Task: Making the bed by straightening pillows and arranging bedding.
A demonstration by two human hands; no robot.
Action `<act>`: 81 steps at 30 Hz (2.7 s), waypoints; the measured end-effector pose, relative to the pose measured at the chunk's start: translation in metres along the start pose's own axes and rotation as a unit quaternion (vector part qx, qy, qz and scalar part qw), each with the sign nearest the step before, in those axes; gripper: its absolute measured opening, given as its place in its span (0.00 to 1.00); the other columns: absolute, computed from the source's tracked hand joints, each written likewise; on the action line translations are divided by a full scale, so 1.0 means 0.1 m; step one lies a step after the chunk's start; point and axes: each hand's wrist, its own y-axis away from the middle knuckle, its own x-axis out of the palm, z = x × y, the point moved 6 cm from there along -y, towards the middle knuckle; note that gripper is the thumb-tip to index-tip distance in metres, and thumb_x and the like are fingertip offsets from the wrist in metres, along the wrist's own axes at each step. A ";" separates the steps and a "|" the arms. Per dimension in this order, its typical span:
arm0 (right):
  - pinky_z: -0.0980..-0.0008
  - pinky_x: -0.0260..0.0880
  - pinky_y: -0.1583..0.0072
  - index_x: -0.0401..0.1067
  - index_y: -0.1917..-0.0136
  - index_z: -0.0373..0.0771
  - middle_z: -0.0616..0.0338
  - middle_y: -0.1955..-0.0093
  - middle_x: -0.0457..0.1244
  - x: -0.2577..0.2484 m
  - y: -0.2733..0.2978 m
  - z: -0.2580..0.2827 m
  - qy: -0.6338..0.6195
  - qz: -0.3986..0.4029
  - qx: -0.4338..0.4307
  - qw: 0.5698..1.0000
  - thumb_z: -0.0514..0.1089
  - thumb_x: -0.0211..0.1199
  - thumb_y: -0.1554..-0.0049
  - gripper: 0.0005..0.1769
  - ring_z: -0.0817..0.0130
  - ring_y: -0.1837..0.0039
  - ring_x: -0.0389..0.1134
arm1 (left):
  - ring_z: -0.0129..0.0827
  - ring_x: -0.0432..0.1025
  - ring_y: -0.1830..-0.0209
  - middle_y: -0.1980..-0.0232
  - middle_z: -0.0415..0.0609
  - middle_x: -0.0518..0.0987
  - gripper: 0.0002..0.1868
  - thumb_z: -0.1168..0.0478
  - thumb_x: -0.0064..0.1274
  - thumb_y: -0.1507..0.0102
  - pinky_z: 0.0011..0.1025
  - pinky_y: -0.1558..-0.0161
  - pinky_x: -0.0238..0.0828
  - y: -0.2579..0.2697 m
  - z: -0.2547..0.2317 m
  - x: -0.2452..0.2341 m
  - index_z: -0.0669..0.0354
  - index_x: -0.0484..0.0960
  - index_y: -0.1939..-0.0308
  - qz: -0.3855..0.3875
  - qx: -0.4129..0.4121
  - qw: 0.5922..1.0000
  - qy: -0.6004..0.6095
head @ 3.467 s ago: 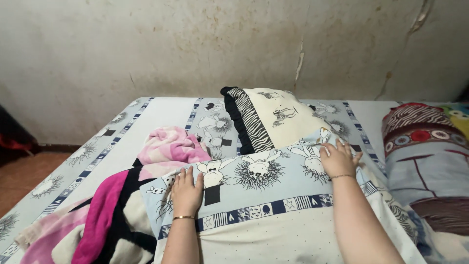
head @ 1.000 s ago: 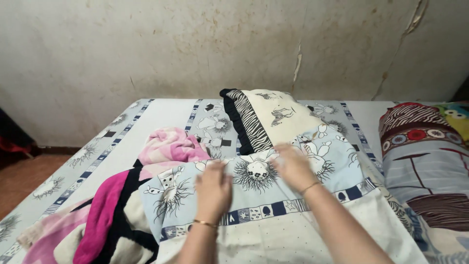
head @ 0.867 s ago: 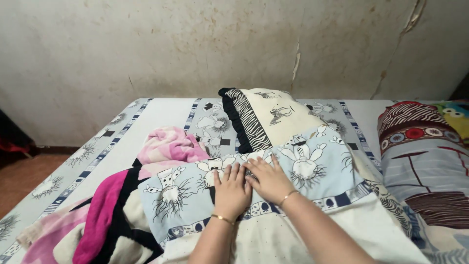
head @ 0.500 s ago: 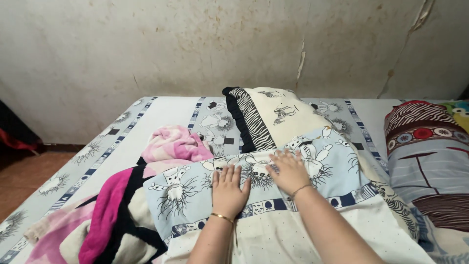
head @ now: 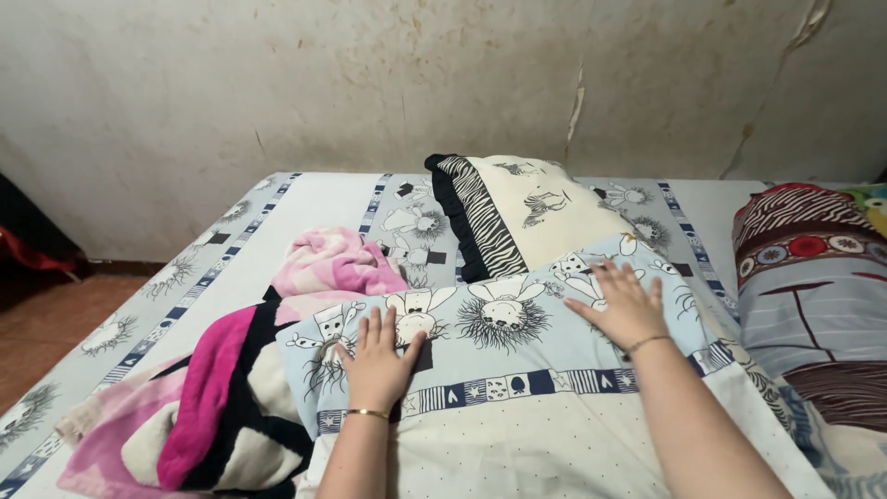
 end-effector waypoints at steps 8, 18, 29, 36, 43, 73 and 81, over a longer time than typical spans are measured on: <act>0.48 0.27 0.21 0.51 0.20 0.54 0.64 0.15 0.40 0.29 -0.08 -0.44 -0.093 -0.102 0.020 0.990 0.82 0.56 0.52 0.56 0.62 0.15 0.34 | 0.35 0.41 0.17 0.17 0.41 0.47 0.48 0.24 0.38 0.40 0.62 0.26 0.29 -0.04 0.16 0.15 0.36 0.50 0.20 -0.014 -0.013 1.000 0.015; 0.40 0.26 0.20 0.57 0.20 0.59 0.63 0.14 0.44 0.74 -0.27 -0.86 -0.224 -0.152 -0.033 0.962 0.52 0.46 0.35 0.30 0.58 0.13 0.36 | 0.35 0.42 0.17 0.17 0.40 0.48 0.47 0.25 0.39 0.39 0.62 0.26 0.30 -0.02 0.16 0.13 0.36 0.51 0.21 -0.024 -0.010 0.999 0.028; 0.40 0.23 0.22 0.53 0.20 0.58 0.62 0.14 0.41 0.72 -0.22 -0.89 -0.226 -0.136 -0.070 0.962 0.52 0.49 0.38 0.33 0.56 0.14 0.34 | 0.35 0.42 0.17 0.17 0.41 0.48 0.46 0.26 0.39 0.39 0.57 0.25 0.33 -0.02 0.28 0.16 0.36 0.53 0.21 -0.036 -0.010 0.999 0.034; 0.32 0.21 0.22 0.54 0.20 0.56 0.61 0.15 0.43 0.48 0.08 -1.13 -0.081 -0.133 0.062 0.986 0.48 0.39 0.35 0.30 0.60 0.16 0.40 | 0.47 0.51 0.21 0.21 0.56 0.57 0.39 0.34 0.40 0.33 0.42 0.26 0.46 0.03 1.02 0.43 0.49 0.61 0.23 -0.104 0.047 0.992 0.045; 0.30 0.33 0.24 0.60 0.24 0.46 0.52 0.19 0.52 -0.49 1.04 -0.24 -0.094 -0.240 0.035 0.966 0.51 0.54 0.40 0.31 0.55 0.17 0.48 | 0.44 0.61 0.27 0.27 0.49 0.67 0.25 0.51 0.43 0.35 0.58 0.31 0.51 0.77 0.36 -0.21 0.51 0.75 0.35 -0.186 0.051 0.981 -0.027; 0.44 0.35 0.20 0.50 0.19 0.60 0.59 0.16 0.44 0.11 1.49 -0.32 -0.053 -0.276 -0.074 0.957 0.66 0.41 0.38 0.36 0.56 0.17 0.43 | 0.43 0.46 0.20 0.20 0.49 0.54 0.34 0.46 0.38 0.34 0.53 0.25 0.28 1.29 0.41 0.20 0.45 0.57 0.23 -0.244 0.147 0.958 0.027; 0.41 0.48 0.27 0.57 0.21 0.50 0.57 0.18 0.50 -0.20 1.39 -0.21 -0.124 -0.158 0.058 0.978 0.65 0.43 0.34 0.34 0.54 0.23 0.50 | 0.44 0.59 0.25 0.29 0.49 0.69 0.26 0.47 0.42 0.35 0.70 0.29 0.39 1.04 0.24 -0.38 0.48 0.70 0.34 -0.221 0.057 0.974 0.004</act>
